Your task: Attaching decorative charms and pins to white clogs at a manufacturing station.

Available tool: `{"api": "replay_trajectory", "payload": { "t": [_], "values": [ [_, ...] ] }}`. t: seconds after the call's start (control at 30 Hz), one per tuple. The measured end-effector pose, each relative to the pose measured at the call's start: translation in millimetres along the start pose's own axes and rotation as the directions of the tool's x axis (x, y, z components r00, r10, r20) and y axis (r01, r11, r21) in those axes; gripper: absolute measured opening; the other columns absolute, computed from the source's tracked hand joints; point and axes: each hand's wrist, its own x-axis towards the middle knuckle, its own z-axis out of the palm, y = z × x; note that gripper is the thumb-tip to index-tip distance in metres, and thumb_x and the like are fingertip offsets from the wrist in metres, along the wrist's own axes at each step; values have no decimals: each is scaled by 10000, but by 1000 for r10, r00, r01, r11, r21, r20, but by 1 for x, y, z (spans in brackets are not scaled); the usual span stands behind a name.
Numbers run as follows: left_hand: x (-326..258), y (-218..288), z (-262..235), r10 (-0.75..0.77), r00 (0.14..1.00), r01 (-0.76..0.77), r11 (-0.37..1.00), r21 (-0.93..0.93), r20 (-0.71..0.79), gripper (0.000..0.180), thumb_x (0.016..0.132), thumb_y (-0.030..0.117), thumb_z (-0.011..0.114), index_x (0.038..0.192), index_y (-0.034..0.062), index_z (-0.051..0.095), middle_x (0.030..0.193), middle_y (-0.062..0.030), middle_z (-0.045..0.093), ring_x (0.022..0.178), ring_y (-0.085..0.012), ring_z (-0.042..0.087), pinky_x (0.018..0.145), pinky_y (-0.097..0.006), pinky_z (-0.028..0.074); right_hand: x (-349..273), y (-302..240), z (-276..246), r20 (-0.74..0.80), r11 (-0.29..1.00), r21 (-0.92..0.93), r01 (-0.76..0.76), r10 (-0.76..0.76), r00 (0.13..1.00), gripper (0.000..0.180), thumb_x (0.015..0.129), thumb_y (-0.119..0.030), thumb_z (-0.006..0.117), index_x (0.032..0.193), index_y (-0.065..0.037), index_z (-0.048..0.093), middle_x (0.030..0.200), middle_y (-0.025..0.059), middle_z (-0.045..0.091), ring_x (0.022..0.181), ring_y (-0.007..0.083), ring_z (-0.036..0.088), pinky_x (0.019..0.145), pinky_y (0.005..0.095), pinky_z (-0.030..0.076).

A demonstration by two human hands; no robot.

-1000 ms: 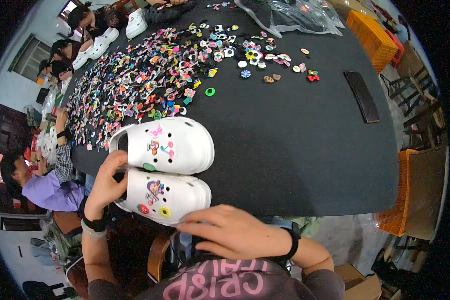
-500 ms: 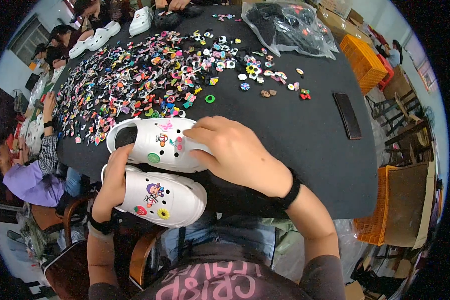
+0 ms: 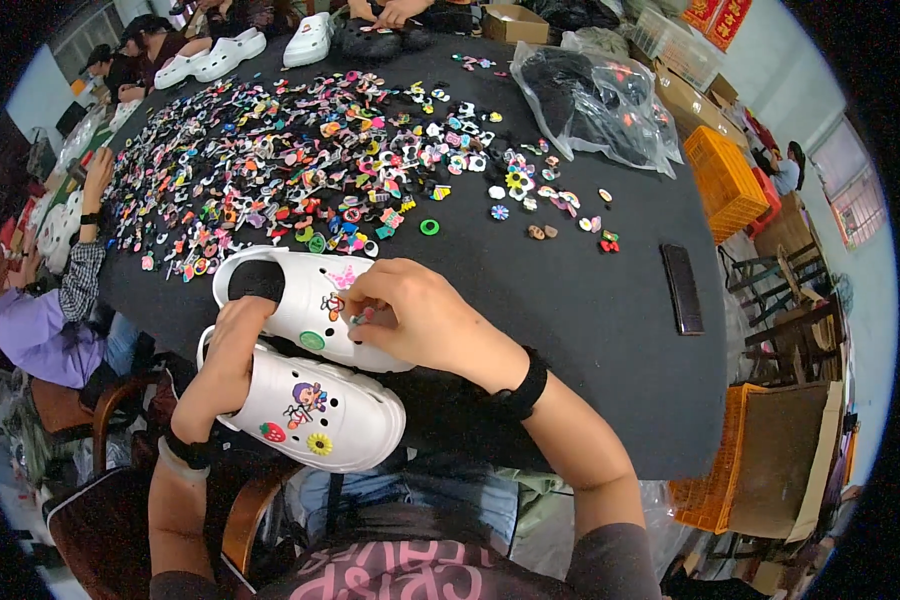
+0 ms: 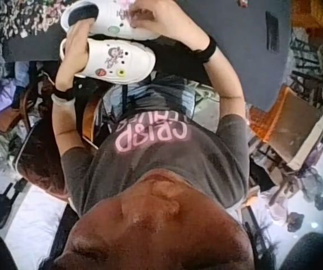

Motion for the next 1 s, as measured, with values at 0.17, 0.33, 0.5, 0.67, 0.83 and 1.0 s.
{"api": "replay_trajectory", "payload": {
  "t": [0.17,0.33,0.5,0.67,0.83,1.0],
  "values": [
    [4,-4,2,-10,999,11,1000,-5,37,403,698,-44,591,1096,-6,546,1063,-206,590,1026,-427,526,904,-452,393,8,-2,-11,109,999,35,10,-13,994,174,748,-65,746,904,-38,673,861,81,646,823,227,625,703,346,523],
    [8,-3,3,-11,1000,11,1000,-7,28,419,682,-73,562,1095,3,545,1062,-199,586,1036,-423,523,900,-450,392,12,1,-22,220,993,94,-74,52,974,161,766,-122,754,874,-37,670,830,104,650,781,232,637,675,351,506],
    [11,-7,4,-9,997,8,1000,11,78,423,675,-78,559,1091,-1,536,1054,-190,580,1051,-408,521,915,-444,381,11,13,-27,269,981,192,-9,-44,962,168,787,-151,762,891,-56,670,825,72,645,774,211,620,700,334,491],
    [16,-6,3,-25,997,24,1000,19,70,418,686,-46,591,1098,-5,533,1053,-193,578,1047,-412,518,918,-448,380,-17,36,-31,253,943,331,25,-114,961,141,791,-99,779,879,-69,673,903,16,620,839,162,572,754,296,472],
    [15,-9,1,-9,996,9,1000,1,94,433,700,48,650,1111,-19,531,1042,-187,581,1043,-414,521,917,-450,379,-8,47,-47,89,849,527,-38,-11,996,116,873,-59,701,950,-48,615,1012,59,652,935,145,615,788,283,506],
    [13,-7,4,-6,998,3,999,47,64,438,703,84,671,1104,-27,535,1041,-190,588,1033,-409,531,904,-449,381,3,40,-56,48,839,433,-330,344,938,141,999,-120,513,1098,-35,566,1018,72,642,924,129,621,760,283,503]
  ]
}}
